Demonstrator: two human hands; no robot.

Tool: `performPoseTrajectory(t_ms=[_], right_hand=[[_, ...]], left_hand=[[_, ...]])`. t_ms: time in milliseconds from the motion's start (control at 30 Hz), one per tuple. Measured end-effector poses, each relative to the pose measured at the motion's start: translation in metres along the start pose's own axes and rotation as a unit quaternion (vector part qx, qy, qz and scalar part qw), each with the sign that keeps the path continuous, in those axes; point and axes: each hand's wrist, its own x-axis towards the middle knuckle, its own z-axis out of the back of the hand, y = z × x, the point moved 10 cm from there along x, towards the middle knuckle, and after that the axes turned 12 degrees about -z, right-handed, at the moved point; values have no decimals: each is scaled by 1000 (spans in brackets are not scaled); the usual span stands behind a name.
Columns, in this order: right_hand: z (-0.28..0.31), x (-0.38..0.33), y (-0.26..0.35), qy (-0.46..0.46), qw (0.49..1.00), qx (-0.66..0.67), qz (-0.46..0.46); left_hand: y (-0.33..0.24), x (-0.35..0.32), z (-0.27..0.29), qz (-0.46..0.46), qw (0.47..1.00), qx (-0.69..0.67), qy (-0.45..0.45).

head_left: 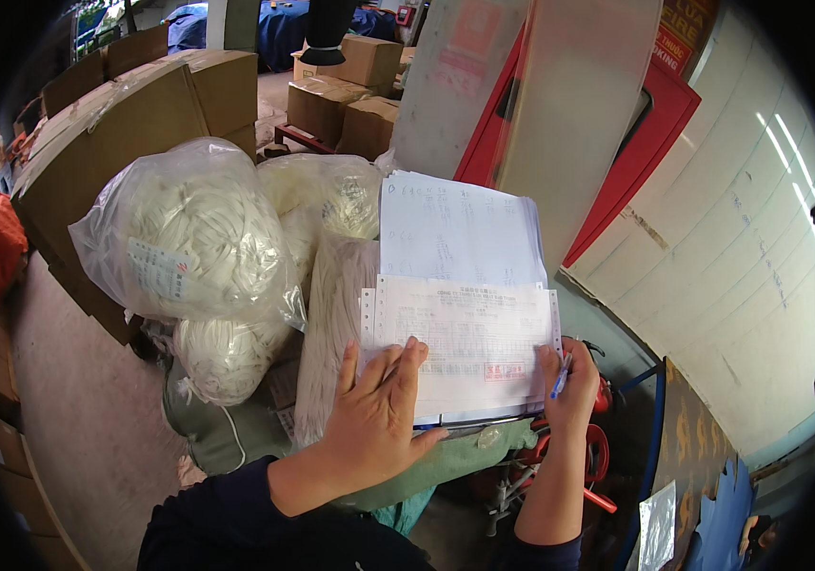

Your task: The person writes on a clipboard with a pen, then moves to a table to handle and sort multiple printed forms. They flip through the forms, place some on the table, and continue writing on the clipboard while standing in a warehouse area.

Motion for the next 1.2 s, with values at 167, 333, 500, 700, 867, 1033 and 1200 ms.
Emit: performPoseTrajectory(t_ms=[167,333,500,700,867,1033,1200], right_hand=[[-2,2,-7,18,999,2,-33],[-4,3,-13,24,998,3,-55],[0,2,-4,2,1000,-1,-1],[0,0,-2,12,1000,12,-26],[1,0,-3,11,1000,16,-22],[5,-1,6,-31,999,25,36],[4,0,-1,-22,999,32,10]], left_hand=[[1,0,-2,-2,1000,9,21],[1,2,-1,-2,1000,8,24],[2,3,0,-3,1000,9,27],[3,3,-1,11,999,0,45],[1,4,0,5,999,2,37],[3,3,-3,11,998,9,54],[2,3,-5,-4,998,26,51]])
